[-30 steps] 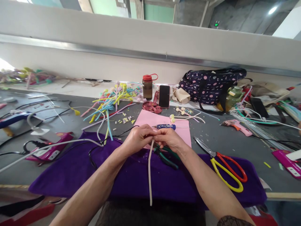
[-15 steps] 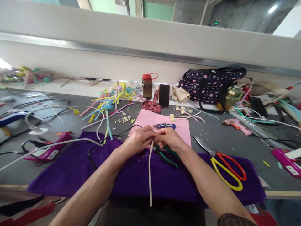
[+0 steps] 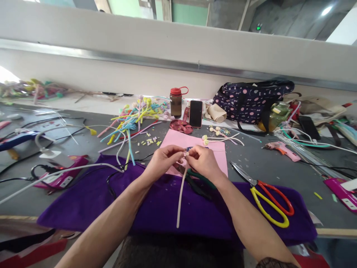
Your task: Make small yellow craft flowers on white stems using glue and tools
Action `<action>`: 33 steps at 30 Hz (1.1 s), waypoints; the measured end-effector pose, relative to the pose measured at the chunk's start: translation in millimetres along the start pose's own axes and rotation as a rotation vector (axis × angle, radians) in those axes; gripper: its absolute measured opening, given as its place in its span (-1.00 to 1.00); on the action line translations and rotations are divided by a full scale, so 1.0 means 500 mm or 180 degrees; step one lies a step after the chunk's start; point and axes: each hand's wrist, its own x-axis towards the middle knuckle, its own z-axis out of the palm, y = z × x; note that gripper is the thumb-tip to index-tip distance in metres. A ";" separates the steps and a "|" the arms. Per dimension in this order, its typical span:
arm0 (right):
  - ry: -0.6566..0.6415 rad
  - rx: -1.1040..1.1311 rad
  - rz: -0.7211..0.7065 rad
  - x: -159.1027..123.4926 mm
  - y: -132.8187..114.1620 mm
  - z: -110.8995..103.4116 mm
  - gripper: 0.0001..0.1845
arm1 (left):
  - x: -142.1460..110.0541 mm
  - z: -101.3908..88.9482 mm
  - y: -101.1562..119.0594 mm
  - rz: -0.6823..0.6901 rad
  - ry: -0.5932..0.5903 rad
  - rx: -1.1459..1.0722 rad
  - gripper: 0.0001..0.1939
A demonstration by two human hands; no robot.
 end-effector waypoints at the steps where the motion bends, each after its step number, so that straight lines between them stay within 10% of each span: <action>1: 0.0029 -0.0199 -0.0174 -0.003 -0.002 0.003 -0.87 | 0.000 0.001 0.000 -0.0186 -0.0035 -0.0243 -0.80; 6: 0.0224 -0.0404 -0.0597 -0.013 -0.006 0.018 -0.90 | 0.003 -0.003 0.000 -0.0776 0.0021 -0.0873 -0.85; 11: -0.0133 0.0420 0.0022 -0.013 -0.004 0.019 -0.86 | 0.007 -0.010 -0.001 -0.1077 -0.0023 -0.1485 -0.80; 26: -0.0125 0.1293 0.0659 -0.008 -0.002 0.012 -0.74 | 0.010 -0.019 -0.006 -0.1328 -0.0327 -0.1874 -0.82; 33: -0.0777 0.1228 0.0526 -0.012 -0.012 0.003 -0.79 | 0.009 -0.017 -0.006 -0.1228 -0.0228 -0.1770 -0.79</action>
